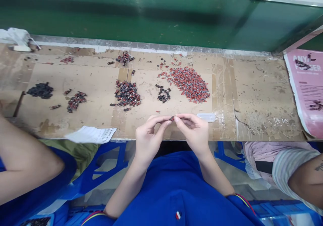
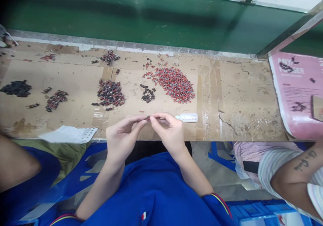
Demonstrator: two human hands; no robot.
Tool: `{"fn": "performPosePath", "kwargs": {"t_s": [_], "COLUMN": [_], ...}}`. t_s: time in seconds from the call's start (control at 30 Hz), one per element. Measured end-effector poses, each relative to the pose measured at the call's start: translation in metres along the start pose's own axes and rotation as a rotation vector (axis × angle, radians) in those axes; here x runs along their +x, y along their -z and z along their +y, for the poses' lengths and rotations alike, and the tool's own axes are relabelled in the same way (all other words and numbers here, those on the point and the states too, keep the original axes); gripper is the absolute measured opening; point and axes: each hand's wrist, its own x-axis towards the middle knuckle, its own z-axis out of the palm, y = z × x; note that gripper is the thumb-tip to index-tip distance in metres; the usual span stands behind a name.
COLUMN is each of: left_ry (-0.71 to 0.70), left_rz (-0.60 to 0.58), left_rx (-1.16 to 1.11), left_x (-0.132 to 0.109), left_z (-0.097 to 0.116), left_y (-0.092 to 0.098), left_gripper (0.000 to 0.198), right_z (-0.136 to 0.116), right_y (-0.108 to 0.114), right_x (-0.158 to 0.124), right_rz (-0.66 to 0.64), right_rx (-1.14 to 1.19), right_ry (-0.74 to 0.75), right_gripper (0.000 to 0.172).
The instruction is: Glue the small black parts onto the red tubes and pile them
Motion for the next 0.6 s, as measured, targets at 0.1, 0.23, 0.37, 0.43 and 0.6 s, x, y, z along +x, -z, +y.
{"fn": "performPosePath", "kwargs": {"t_s": [0.1, 0.23, 0.37, 0.43, 0.6], "left_ry": [-0.056, -0.054, 0.006, 0.020, 0.043], "left_rz": [0.000, 0.000, 0.006, -0.003, -0.037], "left_rx": [0.051, 0.042, -0.002, -0.005, -0.004], "left_x": [-0.0015, -0.0002, 0.0010, 0.0003, -0.0016], "left_z": [-0.0009, -0.0005, 0.0005, 0.0008, 0.0024], "left_y": [0.0014, 0.0018, 0.0003, 0.0000, -0.0003], "left_gripper": [0.008, 0.007, 0.010, 0.011, 0.014], "right_z": [0.0006, 0.0053, 0.0093, 0.0099, 0.0085], "right_y": [-0.0008, -0.0023, -0.0023, -0.0011, 0.0036], "right_x": [-0.0036, -0.0041, -0.0008, 0.0008, 0.0029], "right_rz": [-0.012, -0.034, -0.048, -0.047, -0.077], "right_rx": [-0.059, -0.030, -0.010, -0.012, 0.049], "right_ry": [0.037, 0.063, 0.102, 0.119, 0.059], "right_gripper": [0.007, 0.007, 0.006, 0.005, 0.006]}}
